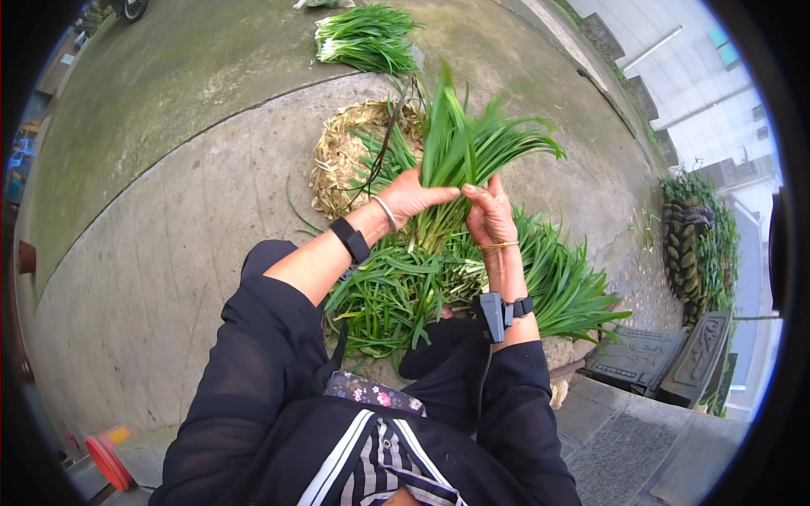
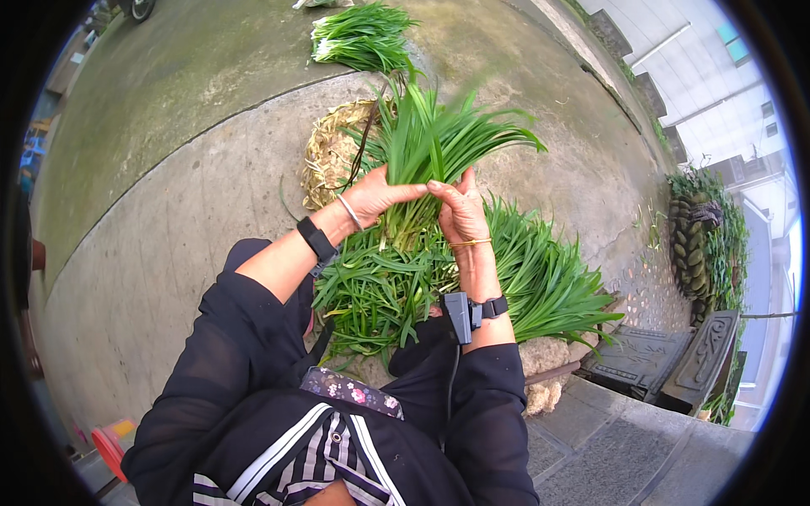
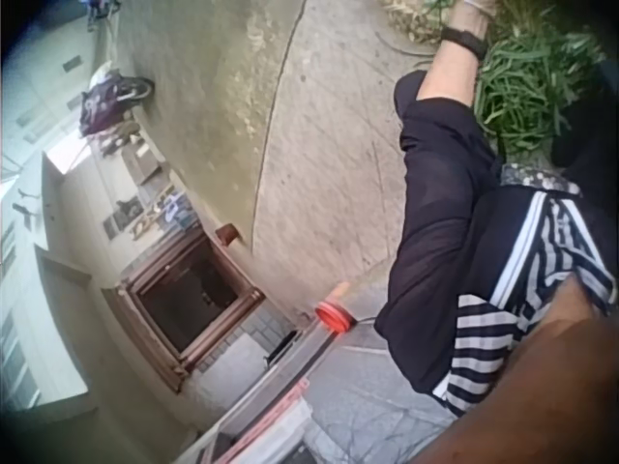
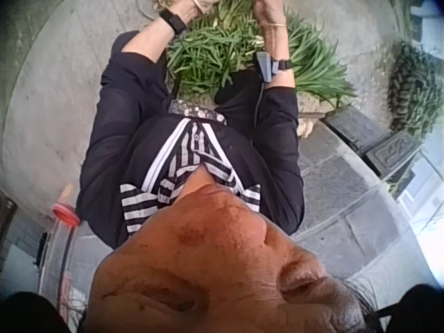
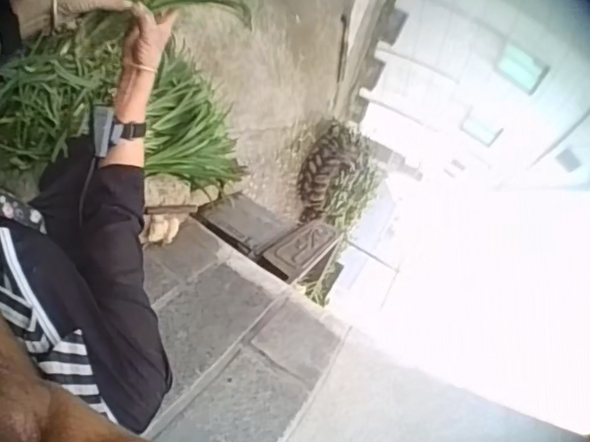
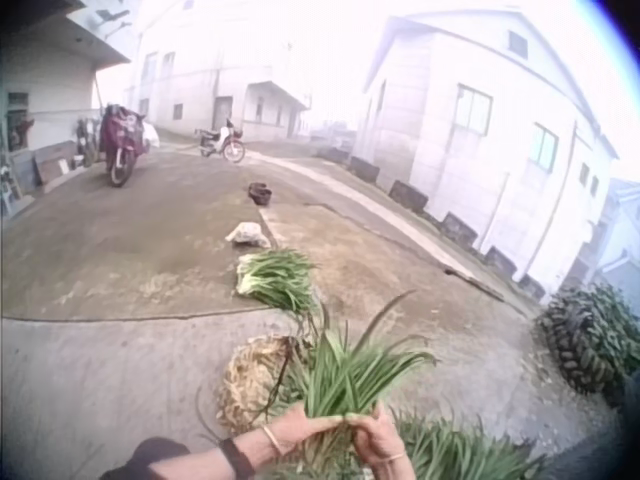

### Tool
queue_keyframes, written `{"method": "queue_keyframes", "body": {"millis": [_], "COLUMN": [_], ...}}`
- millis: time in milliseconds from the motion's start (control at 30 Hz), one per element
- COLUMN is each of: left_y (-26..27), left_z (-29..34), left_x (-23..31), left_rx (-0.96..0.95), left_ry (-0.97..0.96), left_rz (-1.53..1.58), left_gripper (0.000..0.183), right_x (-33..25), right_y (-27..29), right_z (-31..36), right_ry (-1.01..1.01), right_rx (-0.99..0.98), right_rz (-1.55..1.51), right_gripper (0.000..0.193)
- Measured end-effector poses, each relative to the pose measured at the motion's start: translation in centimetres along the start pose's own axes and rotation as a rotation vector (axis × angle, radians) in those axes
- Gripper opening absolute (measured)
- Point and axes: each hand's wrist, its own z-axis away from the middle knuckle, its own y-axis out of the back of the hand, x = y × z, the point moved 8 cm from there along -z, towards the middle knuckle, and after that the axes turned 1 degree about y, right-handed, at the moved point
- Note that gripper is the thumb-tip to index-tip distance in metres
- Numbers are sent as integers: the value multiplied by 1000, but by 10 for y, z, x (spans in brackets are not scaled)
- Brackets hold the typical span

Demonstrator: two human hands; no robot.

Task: The recorder is sitting outdoors sorting bunches of green vegetables, likely scallions or chives, from a pile into a wicker basket.

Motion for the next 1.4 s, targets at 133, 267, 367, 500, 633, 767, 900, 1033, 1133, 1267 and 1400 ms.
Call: {"method": "queue_keyframes", "body": {"millis": [133,267,367,500,633,767,900,1033,1133,1267,1400], "left_y": [5,14,19,9,9,-1,-16,0,5,-5,-4], "left_z": [1,2,4,2,-1,-1,4,0,0,2,2], "left_x": [-1,-1,-7,-3,0,7,14,-2,-6,2,-9], "left_rx": [-70,-72,-57,-32,50,84,-32,6,-4,-53,-85], "left_ry": [179,188,232,206,52,-78,-229,-130,-99,-183,-53], "left_rz": [352,391,415,490,393,100,-75,-97,-56,-155,35], "left_gripper": [33,31,31,27,33,52,65,65,65,61,50], "right_x": [0,-2,-2,-4,-1,7,8,8,5,10,12], "right_y": [22,19,16,27,24,19,-22,-34,-21,-4,6], "right_z": [0,-1,0,-1,-1,1,10,13,10,7,4], "right_ry": [-107,-108,-116,-58,-54,-65,-122,-149,-25,-12,-56], "right_rx": [85,102,95,67,61,55,-99,-175,-51,17,-2], "right_rz": [-56,-164,-196,-201,-144,-85,-163,-138,96,205,106], "right_gripper": [46,42,44,46,48,52,55,59,68,58,57]}}
